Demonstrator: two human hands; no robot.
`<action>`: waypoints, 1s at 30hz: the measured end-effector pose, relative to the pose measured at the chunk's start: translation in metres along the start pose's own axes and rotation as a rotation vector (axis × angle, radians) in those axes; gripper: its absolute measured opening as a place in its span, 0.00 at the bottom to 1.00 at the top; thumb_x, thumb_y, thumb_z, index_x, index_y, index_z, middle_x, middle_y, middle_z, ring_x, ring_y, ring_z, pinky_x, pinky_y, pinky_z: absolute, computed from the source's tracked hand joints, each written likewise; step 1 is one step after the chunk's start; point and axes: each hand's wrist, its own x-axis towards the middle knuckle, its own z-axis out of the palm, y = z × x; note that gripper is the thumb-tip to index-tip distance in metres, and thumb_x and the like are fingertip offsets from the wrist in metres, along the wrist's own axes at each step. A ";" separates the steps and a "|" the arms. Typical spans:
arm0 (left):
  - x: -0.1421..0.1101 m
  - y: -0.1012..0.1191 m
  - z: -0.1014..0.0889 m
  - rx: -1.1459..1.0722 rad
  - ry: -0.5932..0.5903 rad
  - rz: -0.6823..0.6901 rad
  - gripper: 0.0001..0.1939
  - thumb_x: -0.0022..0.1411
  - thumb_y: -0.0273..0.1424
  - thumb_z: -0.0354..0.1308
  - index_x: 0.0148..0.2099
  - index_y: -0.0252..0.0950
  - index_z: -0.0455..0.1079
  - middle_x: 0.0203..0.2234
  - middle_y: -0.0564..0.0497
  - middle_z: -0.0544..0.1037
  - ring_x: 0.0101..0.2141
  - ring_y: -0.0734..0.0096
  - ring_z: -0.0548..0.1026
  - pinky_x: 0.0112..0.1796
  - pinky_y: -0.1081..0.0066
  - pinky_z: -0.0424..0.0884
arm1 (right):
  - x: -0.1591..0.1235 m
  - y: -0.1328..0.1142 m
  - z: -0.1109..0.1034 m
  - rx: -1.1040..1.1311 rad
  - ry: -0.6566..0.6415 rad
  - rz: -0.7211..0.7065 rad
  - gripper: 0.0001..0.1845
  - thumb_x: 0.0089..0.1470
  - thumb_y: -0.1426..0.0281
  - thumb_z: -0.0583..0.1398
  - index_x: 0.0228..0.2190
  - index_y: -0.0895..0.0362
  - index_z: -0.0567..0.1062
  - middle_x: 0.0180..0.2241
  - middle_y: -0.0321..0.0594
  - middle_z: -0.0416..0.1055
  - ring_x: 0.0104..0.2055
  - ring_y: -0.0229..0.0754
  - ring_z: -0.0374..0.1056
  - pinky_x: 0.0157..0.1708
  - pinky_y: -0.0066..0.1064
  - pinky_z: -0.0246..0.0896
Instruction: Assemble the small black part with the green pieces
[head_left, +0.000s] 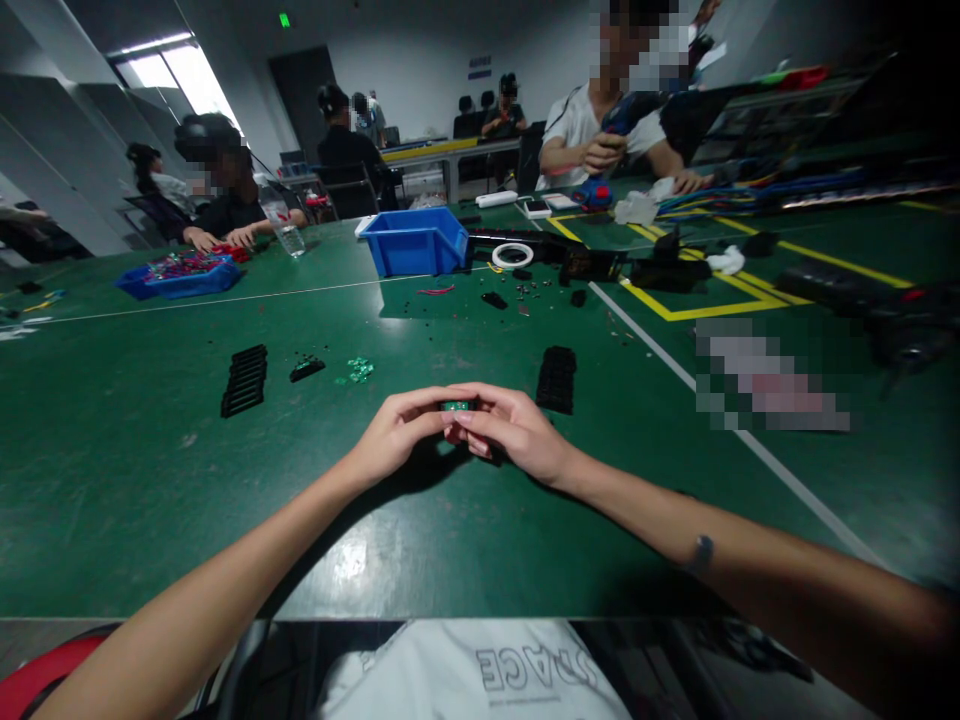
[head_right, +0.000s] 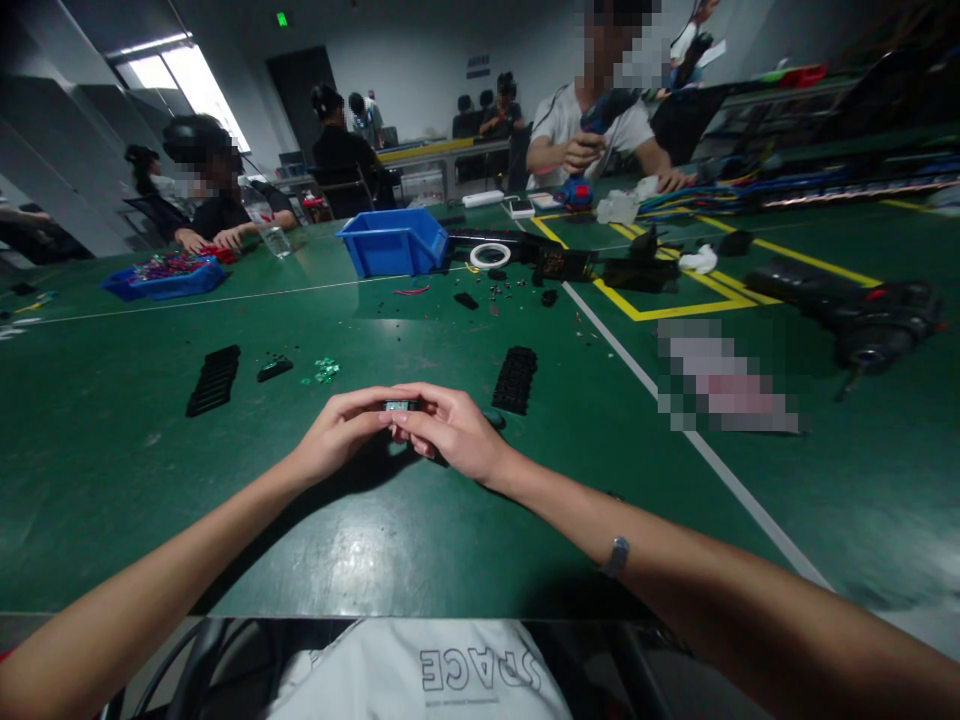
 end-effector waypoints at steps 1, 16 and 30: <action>0.000 0.000 -0.001 -0.004 -0.004 -0.009 0.17 0.63 0.32 0.63 0.53 0.37 0.79 0.43 0.43 0.82 0.37 0.65 0.77 0.42 0.66 0.71 | 0.000 0.000 -0.001 0.001 -0.003 0.007 0.19 0.59 0.64 0.63 0.50 0.58 0.75 0.28 0.36 0.73 0.23 0.34 0.61 0.22 0.27 0.54; -0.001 -0.002 -0.004 0.026 -0.001 -0.054 0.17 0.63 0.32 0.63 0.54 0.36 0.79 0.33 0.47 0.81 0.32 0.69 0.74 0.40 0.68 0.68 | 0.004 0.003 -0.008 0.016 -0.064 0.078 0.19 0.59 0.67 0.61 0.50 0.60 0.77 0.32 0.40 0.75 0.23 0.32 0.60 0.20 0.24 0.50; 0.001 -0.006 0.004 -0.034 0.034 -0.029 0.18 0.64 0.32 0.61 0.55 0.35 0.78 0.36 0.44 0.81 0.33 0.68 0.74 0.38 0.68 0.69 | 0.004 0.006 -0.006 0.021 -0.001 0.074 0.21 0.60 0.64 0.62 0.52 0.60 0.76 0.30 0.39 0.74 0.23 0.32 0.61 0.20 0.24 0.50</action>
